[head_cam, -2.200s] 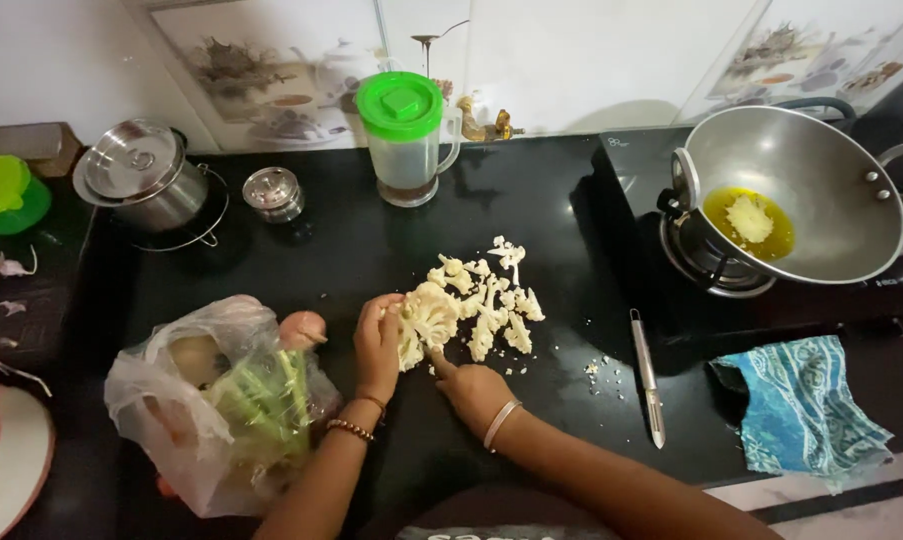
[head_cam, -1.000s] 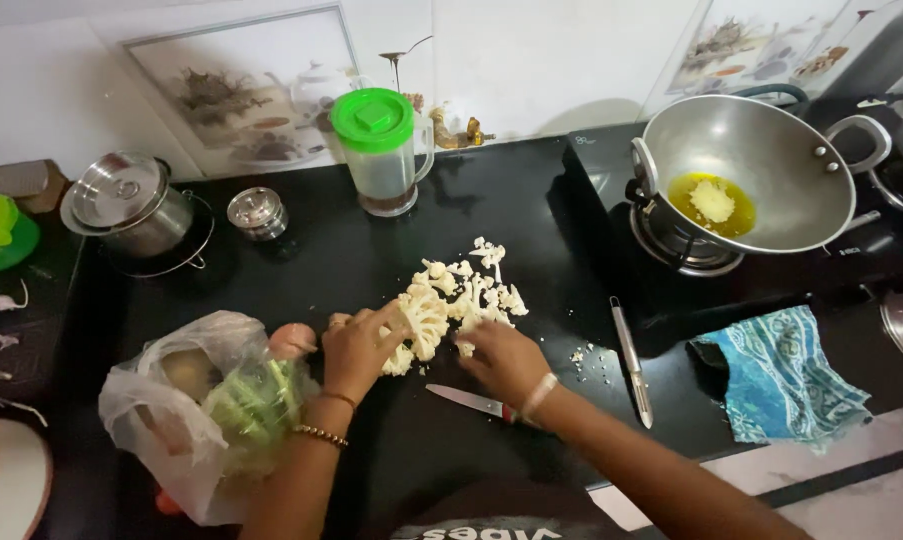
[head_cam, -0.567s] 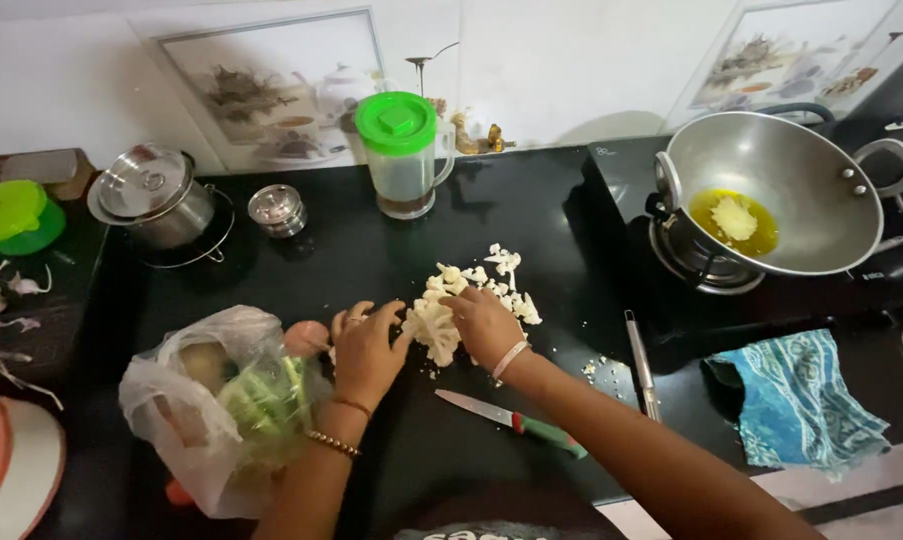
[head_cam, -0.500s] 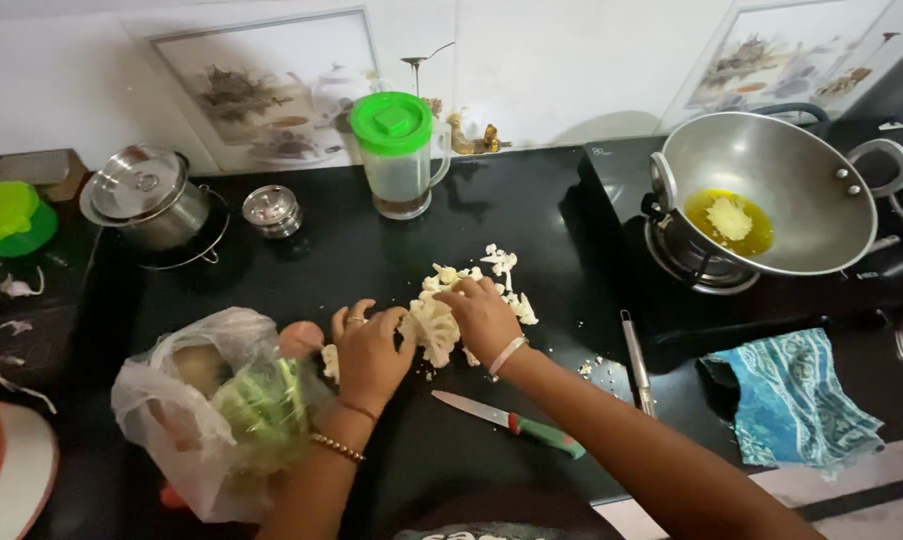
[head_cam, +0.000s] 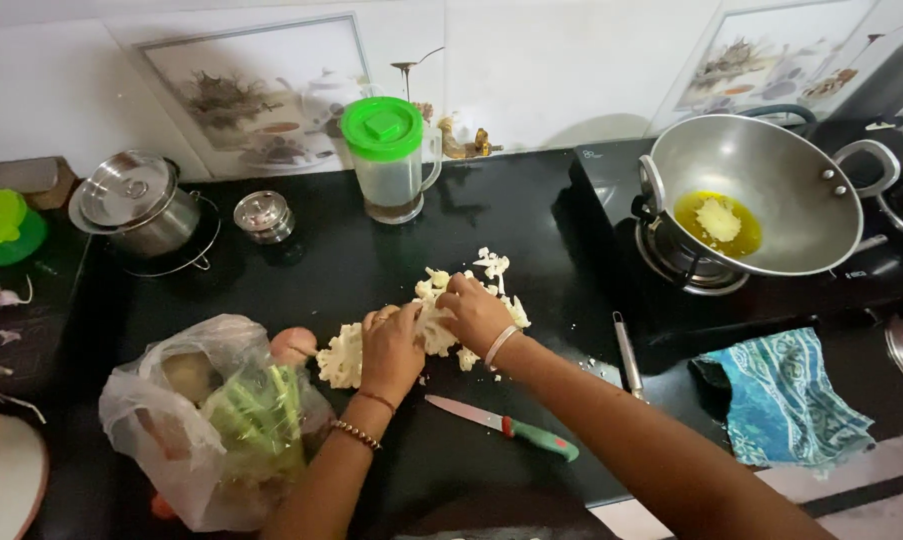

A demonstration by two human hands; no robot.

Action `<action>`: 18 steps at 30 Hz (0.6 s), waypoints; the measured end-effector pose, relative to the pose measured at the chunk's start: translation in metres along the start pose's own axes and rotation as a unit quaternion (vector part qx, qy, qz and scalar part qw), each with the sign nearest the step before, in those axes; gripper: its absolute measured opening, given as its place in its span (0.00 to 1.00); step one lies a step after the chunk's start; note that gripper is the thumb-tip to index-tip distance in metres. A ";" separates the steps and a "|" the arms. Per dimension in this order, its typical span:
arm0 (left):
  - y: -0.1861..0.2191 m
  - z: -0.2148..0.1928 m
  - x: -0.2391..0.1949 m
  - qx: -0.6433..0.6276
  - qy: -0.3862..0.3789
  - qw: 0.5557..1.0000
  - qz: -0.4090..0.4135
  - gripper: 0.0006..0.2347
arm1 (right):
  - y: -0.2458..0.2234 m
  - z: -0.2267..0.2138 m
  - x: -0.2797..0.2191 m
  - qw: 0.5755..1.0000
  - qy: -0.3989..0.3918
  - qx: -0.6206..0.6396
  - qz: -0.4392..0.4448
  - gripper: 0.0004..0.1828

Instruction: The recorder is cutting a head of cauliflower into smaller florets using a kitchen knife on a kitchen counter.

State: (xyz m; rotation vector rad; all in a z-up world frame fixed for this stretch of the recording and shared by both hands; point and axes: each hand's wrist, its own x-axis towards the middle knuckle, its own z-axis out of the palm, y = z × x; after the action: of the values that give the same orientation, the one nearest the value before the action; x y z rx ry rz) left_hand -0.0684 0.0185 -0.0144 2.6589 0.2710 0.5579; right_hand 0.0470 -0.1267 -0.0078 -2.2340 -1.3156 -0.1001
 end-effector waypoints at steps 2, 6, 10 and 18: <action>-0.006 0.006 0.000 -0.026 -0.008 1.000 0.001 0.15 | -0.005 0.002 -0.001 1.000 0.017 -0.009 -0.007 0.12; -0.010 0.017 0.005 -0.089 -0.012 0.995 0.038 0.14 | 0.007 0.019 -0.002 0.997 -0.017 -0.056 0.050 0.10; -0.008 0.015 0.009 -0.137 -0.037 0.989 0.047 0.16 | 0.015 0.026 -0.003 0.998 -0.006 -0.033 0.048 0.14; 0.002 0.007 0.019 -0.126 -0.133 0.983 0.024 0.18 | 0.045 0.048 -0.012 0.996 0.006 -0.084 -0.016 0.08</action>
State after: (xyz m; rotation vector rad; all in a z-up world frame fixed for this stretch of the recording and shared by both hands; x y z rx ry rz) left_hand -0.0477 0.0188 -0.0131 2.4607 0.0526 0.2277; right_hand 0.0689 -0.1297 -0.0713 -2.3463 -1.3830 -0.2439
